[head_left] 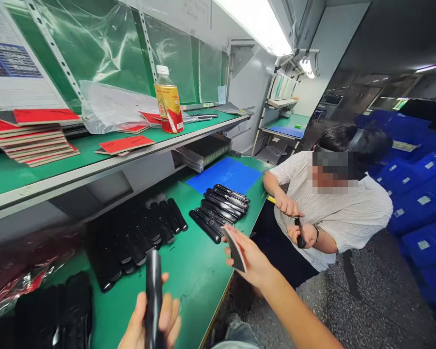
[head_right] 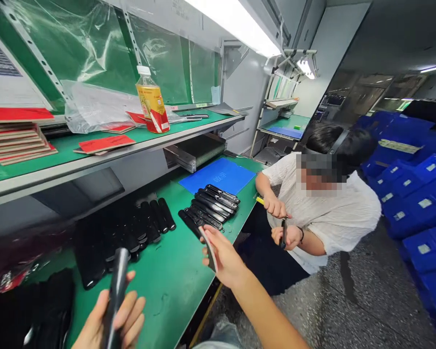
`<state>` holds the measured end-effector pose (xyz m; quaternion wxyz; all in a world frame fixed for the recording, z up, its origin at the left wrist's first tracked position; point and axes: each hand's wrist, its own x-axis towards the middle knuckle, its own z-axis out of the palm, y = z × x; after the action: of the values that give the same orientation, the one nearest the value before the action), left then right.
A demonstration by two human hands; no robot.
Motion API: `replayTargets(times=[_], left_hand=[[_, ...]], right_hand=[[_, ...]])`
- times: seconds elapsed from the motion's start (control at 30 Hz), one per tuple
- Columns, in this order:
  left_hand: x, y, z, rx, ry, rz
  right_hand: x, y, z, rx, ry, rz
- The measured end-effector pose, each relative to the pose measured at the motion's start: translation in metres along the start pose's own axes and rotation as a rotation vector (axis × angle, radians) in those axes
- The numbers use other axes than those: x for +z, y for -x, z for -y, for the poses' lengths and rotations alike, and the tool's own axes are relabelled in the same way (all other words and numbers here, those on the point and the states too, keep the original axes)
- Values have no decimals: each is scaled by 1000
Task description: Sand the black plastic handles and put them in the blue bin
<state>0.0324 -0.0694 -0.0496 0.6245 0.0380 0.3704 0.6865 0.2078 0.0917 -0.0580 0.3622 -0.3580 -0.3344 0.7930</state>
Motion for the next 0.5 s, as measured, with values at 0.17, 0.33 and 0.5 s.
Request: replayTargets(times=[0.17, 0.33, 0.5], left_hand=[[22, -17, 13, -66, 124, -30], [33, -17, 22, -69, 63, -111], [37, -11, 22, -61, 20, -109]], right_hand=[[3, 28, -26, 286, -289, 120], [14, 53, -43, 353, -458, 182], [14, 61, -51, -113, 156, 128]])
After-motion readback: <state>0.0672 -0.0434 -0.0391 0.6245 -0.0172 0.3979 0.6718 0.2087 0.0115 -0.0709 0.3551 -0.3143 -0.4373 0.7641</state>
